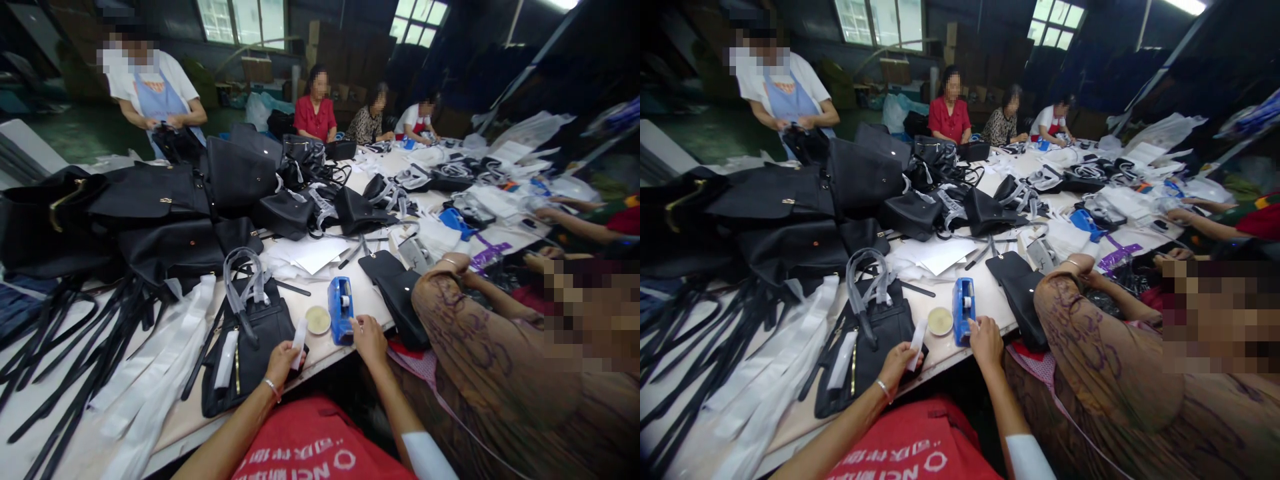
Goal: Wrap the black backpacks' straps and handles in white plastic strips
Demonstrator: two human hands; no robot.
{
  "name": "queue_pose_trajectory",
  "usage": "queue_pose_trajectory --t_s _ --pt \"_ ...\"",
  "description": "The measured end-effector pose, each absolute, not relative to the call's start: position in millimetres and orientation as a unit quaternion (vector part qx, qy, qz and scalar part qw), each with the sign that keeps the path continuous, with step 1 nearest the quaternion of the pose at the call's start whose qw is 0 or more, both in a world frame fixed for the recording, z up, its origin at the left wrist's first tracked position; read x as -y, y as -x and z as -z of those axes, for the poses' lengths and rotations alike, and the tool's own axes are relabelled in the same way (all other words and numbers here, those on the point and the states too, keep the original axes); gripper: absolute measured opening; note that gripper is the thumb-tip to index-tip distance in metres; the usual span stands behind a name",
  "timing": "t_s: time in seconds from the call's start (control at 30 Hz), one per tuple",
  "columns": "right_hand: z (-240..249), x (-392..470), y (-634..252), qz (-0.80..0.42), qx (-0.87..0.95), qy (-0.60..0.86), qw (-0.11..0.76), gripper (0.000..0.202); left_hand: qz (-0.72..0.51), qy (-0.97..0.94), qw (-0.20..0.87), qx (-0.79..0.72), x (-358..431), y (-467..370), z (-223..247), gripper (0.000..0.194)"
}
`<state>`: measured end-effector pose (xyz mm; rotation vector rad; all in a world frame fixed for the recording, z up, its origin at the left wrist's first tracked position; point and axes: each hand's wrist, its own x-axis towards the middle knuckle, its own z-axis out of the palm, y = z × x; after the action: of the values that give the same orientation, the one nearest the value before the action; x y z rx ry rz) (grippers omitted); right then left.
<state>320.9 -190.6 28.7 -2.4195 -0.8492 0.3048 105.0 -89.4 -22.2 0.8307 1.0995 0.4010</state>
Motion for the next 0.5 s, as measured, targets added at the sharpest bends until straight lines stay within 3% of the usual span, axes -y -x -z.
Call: queue_pose_trajectory --t_s 0.17,0.5 --pt "-4 187 -343 -0.205 0.289 0.893 0.278 0.031 -0.187 -0.380 0.752 -0.506 90 -105 22 0.023" --pt "-12 206 -322 -0.281 0.225 0.844 0.397 0.034 -0.182 -0.371 0.758 -0.505 87 -103 26 0.024"
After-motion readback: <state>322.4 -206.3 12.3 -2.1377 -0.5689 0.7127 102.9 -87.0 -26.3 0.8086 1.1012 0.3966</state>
